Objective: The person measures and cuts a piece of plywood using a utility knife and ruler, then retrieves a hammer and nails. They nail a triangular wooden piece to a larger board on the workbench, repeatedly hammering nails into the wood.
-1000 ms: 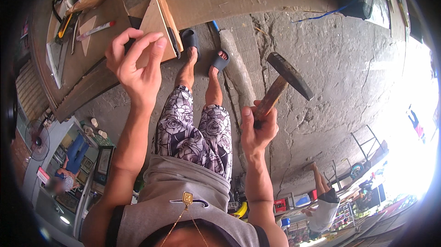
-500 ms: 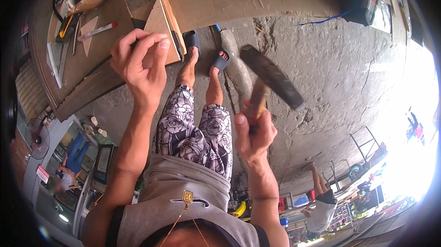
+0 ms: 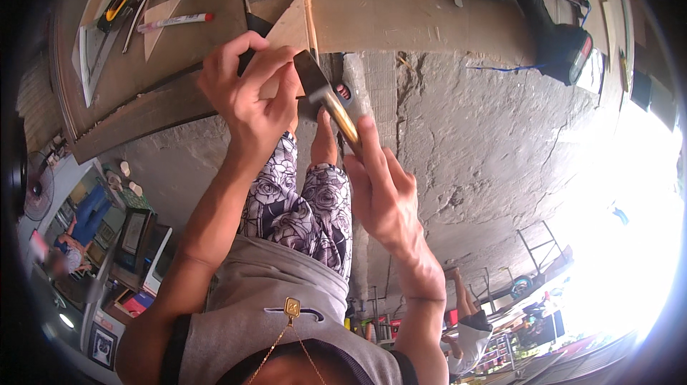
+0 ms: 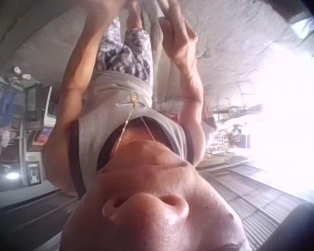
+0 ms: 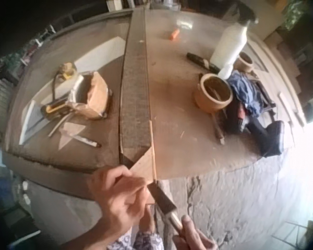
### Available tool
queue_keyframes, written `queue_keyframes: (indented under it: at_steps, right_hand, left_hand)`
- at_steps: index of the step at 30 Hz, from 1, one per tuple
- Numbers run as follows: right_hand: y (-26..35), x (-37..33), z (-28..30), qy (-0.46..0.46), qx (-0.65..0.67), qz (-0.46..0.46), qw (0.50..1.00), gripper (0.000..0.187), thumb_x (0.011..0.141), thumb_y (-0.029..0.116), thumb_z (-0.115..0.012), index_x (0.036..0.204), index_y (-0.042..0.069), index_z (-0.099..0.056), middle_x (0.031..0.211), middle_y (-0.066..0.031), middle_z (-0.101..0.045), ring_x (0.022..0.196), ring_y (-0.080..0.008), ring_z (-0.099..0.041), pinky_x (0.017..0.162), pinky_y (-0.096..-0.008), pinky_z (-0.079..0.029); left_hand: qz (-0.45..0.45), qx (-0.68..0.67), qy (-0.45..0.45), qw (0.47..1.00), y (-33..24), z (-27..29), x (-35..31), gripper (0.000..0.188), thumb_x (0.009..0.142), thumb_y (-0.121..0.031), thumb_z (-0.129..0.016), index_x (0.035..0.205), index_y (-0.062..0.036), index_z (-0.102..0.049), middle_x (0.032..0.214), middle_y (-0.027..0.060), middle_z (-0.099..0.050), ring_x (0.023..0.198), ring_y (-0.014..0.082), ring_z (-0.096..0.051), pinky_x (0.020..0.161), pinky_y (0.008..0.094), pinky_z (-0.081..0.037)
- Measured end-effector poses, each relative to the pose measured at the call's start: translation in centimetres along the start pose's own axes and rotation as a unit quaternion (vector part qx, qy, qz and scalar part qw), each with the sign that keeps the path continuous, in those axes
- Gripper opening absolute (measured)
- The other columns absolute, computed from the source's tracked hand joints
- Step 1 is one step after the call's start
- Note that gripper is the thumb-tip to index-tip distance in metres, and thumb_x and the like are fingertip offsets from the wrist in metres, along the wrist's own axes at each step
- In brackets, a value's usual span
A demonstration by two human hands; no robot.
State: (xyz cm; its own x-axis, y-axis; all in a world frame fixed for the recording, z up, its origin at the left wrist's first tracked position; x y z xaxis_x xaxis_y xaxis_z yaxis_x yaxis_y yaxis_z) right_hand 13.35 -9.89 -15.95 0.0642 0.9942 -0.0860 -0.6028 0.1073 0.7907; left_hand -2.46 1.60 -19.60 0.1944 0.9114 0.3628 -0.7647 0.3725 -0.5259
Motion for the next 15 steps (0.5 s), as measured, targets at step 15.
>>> queue_keyframes:
  at_steps: [15]
  right_hand:
    - [-0.1, -0.5, 0.0, 0.033, -0.039, -0.102, 0.993, 0.054, 0.094, 0.009, -0.064, 0.144, 0.005, -0.045, 0.116, -0.0221, -0.068, 0.096, -0.0382, -0.071, 0.08, -0.0397, -0.058]
  left_hand:
    - [0.019, -0.015, -0.006, 1.0, 0.2, -0.1, -0.3, 0.011, 0.075, -0.026, -0.075, 0.085, -0.0273, -0.072, 0.103, -0.0058, -0.058, 0.104, 0.0227, -0.05, 0.088, 0.0435, -0.031]
Point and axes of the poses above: each hand's wrist, its own x-axis towards the middle knuckle, its own z-axis out of the back of the hand, y = z × x, the point moved 4 cm from there along x, towards the middle knuckle
